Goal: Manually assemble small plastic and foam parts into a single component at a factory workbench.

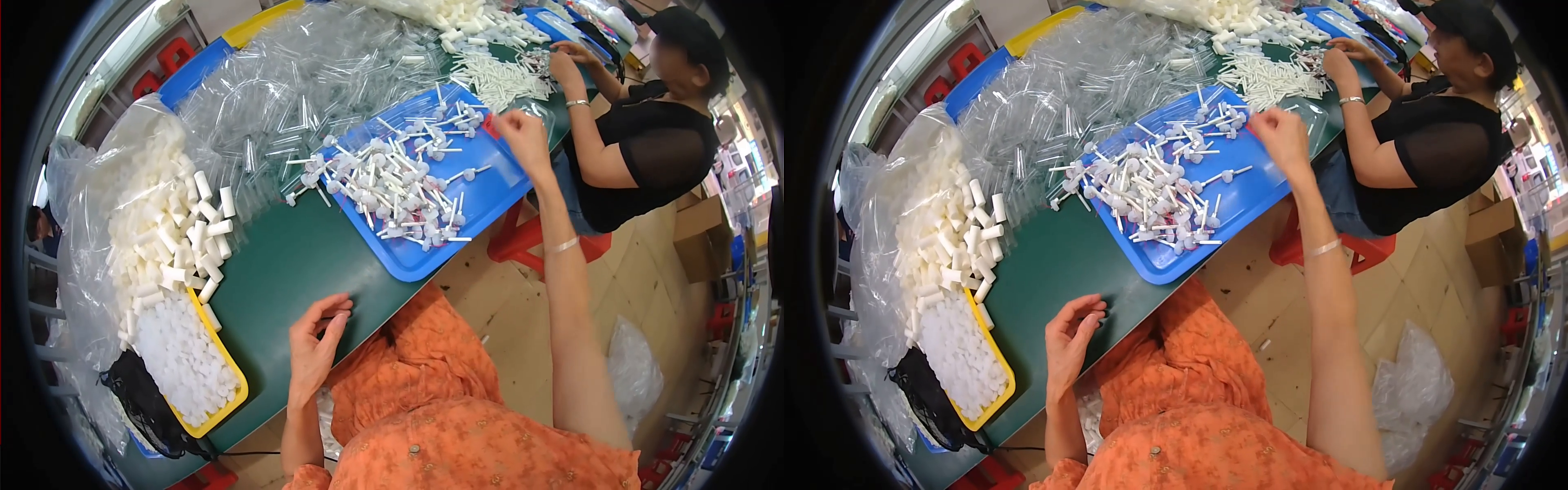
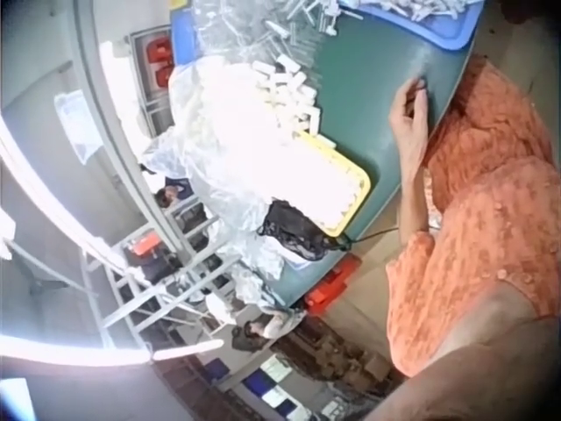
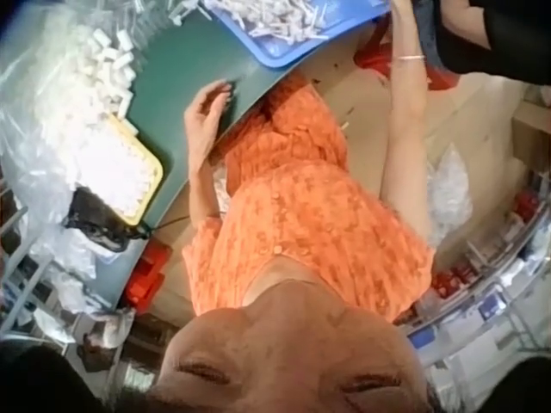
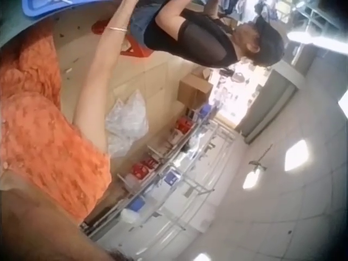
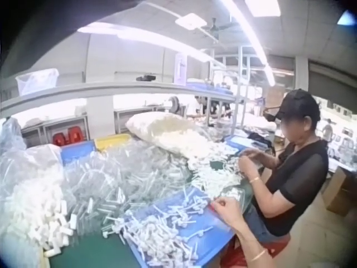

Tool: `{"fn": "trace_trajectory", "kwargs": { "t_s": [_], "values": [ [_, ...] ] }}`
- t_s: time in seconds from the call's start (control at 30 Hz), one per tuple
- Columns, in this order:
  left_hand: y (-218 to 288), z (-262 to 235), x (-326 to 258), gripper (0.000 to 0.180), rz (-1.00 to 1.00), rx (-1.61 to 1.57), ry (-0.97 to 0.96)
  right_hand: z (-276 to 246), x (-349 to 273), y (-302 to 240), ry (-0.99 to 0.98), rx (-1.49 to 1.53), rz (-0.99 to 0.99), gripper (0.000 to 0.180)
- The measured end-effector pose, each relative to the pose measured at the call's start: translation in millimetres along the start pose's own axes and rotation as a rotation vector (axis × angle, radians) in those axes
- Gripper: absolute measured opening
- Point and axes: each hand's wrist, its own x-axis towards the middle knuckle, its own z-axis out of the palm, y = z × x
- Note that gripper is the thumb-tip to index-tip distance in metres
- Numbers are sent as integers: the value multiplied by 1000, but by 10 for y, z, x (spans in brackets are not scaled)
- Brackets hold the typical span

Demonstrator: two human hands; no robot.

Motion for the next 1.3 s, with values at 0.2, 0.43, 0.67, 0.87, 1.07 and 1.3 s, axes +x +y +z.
{"fn": "trace_trajectory", "kwargs": {
  "t_s": [0.2,0.43,0.67,0.87,1.07,1.3],
  "values": [
    [-23,4,0,27,1,-30,25,-31,143,69,63,64,-130,20],
    [19,-132,-75,28,14,40,61,145,-712,-391,-270,-304,-511,26],
    [363,-586,637,18,346,554,263,-76,-763,-492,-394,-295,-367,37],
    [328,-833,1448,12,595,823,367,1,-1469,-1040,-485,769,3,22],
    [614,-1295,1838,11,656,1041,479,404,-2305,-1367,-778,1153,194,27],
    [440,-1084,1982,20,395,1416,426,791,-2396,-1516,-873,1214,260,24]
  ]
}}
